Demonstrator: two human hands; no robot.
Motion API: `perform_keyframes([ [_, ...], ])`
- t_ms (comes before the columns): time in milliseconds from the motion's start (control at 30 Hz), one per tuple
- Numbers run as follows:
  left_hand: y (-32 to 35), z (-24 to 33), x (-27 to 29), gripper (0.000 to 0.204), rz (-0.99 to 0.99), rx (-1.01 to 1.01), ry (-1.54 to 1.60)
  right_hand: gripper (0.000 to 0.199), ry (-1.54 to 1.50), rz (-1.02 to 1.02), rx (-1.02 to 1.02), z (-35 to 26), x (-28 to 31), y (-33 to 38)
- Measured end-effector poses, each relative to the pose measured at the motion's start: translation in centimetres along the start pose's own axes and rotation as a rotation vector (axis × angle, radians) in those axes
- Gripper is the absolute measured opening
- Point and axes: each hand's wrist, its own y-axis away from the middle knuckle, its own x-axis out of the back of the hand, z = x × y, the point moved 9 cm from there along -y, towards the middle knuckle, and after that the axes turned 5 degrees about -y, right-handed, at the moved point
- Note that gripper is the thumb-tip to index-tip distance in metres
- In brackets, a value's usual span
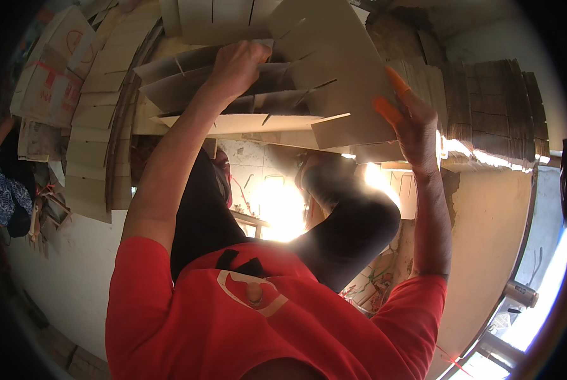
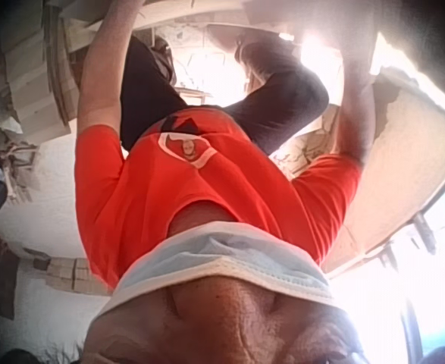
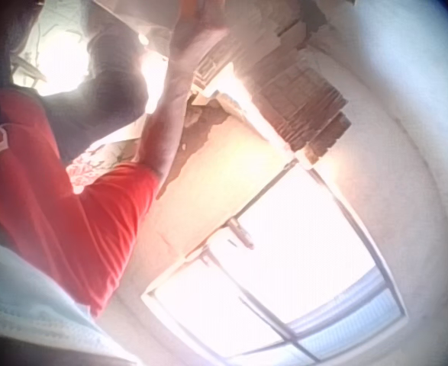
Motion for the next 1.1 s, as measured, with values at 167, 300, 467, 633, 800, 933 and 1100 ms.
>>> perform_keyframes([
  [167,-0.2,0.1,0.3,0.012,-0.031,-0.023,0.011,0.052,0.053,-0.055,-0.219,0.4,-0.7,-1.1],
  [300,-1.9,-2.8,0.7,0.014,-0.030,0.094,0.147,0.053,0.300,-0.009,-0.069,-0.9,-0.6,-0.9],
  [467,-2.9,-4.1,1.4,0.013,0.169,-0.063,-0.104,0.046,0.157,0.074,-0.043,-1.0,-0.7,0.3],
  [633,-3.1,-4.1,0.1,0.017,0.070,-0.042,-0.031,0.050,-0.007,-0.084,-0.120,-0.3,-2.4,-0.8],
  [800,-3.8,-4.3,-0.6,0.018,0.040,0.002,-0.018,0.051,0.172,-0.202,0.087,1.6,-5.1,-1.7],
  [933,-3.9,-5.0,-0.6,0.017,0.145,-0.078,0.012,0.052,0.193,-0.260,-0.005,1.8,-6.5,-2.4],
  [1100,-4.4,-4.9,-0.8,0.013,0.122,-0.058,-0.005,0.051,0.231,-0.375,-0.073,0.0,-6.3,-3.5],
])
